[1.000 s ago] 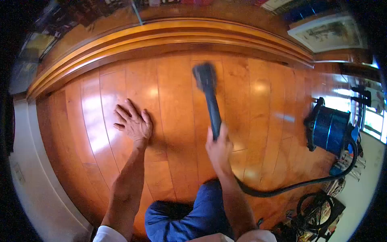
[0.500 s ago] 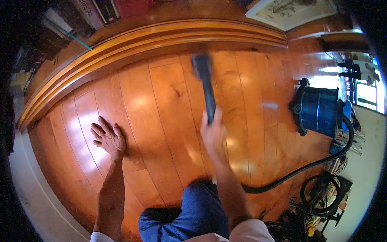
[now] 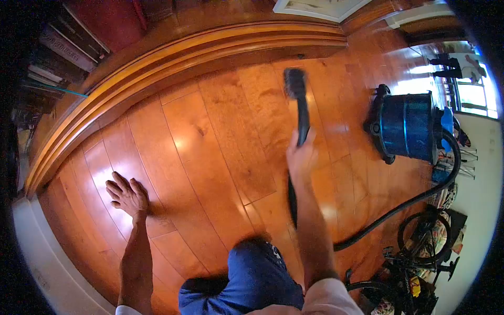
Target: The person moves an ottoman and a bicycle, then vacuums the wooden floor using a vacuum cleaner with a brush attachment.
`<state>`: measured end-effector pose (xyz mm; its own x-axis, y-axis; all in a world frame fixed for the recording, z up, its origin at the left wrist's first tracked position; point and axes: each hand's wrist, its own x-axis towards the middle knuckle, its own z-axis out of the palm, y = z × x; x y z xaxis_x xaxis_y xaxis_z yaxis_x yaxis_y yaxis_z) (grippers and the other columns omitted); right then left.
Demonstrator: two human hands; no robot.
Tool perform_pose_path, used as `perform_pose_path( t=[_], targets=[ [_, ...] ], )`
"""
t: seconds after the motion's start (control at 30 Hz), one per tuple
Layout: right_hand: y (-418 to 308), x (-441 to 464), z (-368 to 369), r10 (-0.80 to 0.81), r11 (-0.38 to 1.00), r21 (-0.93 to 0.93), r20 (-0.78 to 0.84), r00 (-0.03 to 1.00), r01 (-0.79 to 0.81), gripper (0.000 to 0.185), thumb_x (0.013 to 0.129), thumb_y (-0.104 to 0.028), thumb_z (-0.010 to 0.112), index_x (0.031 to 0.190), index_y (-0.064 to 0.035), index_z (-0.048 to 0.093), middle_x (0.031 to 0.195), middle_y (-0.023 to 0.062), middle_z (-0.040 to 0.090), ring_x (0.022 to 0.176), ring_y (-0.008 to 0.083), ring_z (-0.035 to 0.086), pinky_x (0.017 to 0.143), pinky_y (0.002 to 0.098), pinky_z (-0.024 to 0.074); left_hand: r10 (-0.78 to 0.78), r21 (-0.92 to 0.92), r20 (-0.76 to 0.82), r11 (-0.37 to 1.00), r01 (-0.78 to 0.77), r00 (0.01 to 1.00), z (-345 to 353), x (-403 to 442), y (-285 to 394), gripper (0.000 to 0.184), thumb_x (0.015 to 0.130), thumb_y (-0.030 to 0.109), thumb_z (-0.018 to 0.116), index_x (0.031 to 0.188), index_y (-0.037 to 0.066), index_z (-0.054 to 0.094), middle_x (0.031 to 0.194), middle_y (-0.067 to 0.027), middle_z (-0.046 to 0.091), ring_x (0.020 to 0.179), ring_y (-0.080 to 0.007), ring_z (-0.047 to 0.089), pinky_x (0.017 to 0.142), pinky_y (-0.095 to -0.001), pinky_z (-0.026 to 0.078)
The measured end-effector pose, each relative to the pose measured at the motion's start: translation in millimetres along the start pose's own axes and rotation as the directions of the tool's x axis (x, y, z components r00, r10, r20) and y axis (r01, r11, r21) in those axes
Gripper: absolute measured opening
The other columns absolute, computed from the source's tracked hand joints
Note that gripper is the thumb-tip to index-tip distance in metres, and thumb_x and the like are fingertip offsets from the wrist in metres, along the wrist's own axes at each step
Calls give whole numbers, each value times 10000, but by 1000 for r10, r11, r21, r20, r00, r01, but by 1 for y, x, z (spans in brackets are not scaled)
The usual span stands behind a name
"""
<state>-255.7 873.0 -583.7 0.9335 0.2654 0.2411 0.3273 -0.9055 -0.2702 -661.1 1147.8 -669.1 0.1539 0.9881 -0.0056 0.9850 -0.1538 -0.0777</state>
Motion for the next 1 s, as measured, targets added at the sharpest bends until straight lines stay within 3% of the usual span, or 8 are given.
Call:
perform_pose_path(
  t=[0.27, 0.33, 0.4, 0.5, 0.67, 0.77, 0.9, 1.0],
  targets=[
    [16, 0, -6, -57, 953, 302, 101, 993, 24, 388, 991, -354, 615, 1158, -12, 543, 750, 275, 645, 730, 483, 665, 577, 510, 497, -54, 86, 2, 995, 54, 999, 2, 1, 8, 715, 1017, 501, 379, 1620, 167, 189, 1657, -243, 147, 1515, -444, 176, 1095, -725, 224],
    [6, -57, -32, -64, 880, 472, 234, 970, -56, 294, 1009, -295, 631, 1094, -24, 556, 684, 37, 558, 577, 144, 585, 523, 332, 472, -55, -35, -9, 998, 55, 998, 14, -18, 18, 687, 976, 503, 490, 1510, 87, 374, 1559, -227, 377, 1379, -390, 421, 1026, -624, 375],
    [-12, -99, -62, 38, 577, 617, 634, 772, -535, 223, 1010, -253, 628, 1054, -41, 574, 695, 3, 570, 609, 116, 594, 535, 283, 501, 360, -784, 260, 620, -22, 896, -20, -81, 51, 563, 907, 359, 614, 1390, 81, 524, 1406, -202, 525, 1208, -333, 559, 965, -490, 458],
    [-24, -132, -82, 82, 70, 518, 849, 523, -852, 221, 987, -231, 657, 1031, -17, 623, 710, -14, 579, 677, 108, 607, 603, 253, 498, 688, -944, 315, 295, 144, 654, -132, -174, 159, 670, 815, 147, 685, 1435, 59, 447, 1193, -207, 646, 1088, -342, 641, 944, -457, 489],
    [10, -115, -68, 42, 611, 568, 673, 738, -552, 554, 897, -534, 695, 1099, -19, 682, 873, 68, 707, 761, 177, 652, 728, 355, 523, 493, -883, 469, 244, 401, 733, -150, -234, 205, 508, 771, 45, 682, 1246, 49, 503, 757, -142, 623, 686, -294, 649, 630, -423, 515],
    [-29, -8, -66, 42, 244, 268, 957, 287, -932, 798, 797, -695, 705, 1331, -122, 549, 814, 63, 665, 623, 226, 649, 577, 392, 575, 603, -874, 462, 435, 218, 650, -159, -243, 187, 395, 760, 18, 624, 1134, 38, 501, 679, -158, 587, 614, -318, 644, 557, -431, 493],
    [-66, 18, -24, -119, 172, 273, 960, 255, -947, 336, 830, -341, 801, 965, -102, 607, 710, 57, 623, 561, 176, 622, 587, 427, 610, 529, -878, 352, 473, 77, 772, -179, -260, 205, 331, 829, 126, 685, 1074, 23, 488, 662, -247, 602, 589, -475, 629, 516, -520, 499],
    [-28, 37, -14, -401, -532, 12, 877, 264, -847, 185, 813, -80, 746, 887, -68, 577, 672, 19, 562, 524, 139, 568, 613, 342, 566, 613, -902, 424, 217, 374, 667, -180, -245, 208, 260, 847, 66, 695, 1020, 24, 504, 612, -119, 583, 484, -313, 620, 458, -419, 493]
  ],
)
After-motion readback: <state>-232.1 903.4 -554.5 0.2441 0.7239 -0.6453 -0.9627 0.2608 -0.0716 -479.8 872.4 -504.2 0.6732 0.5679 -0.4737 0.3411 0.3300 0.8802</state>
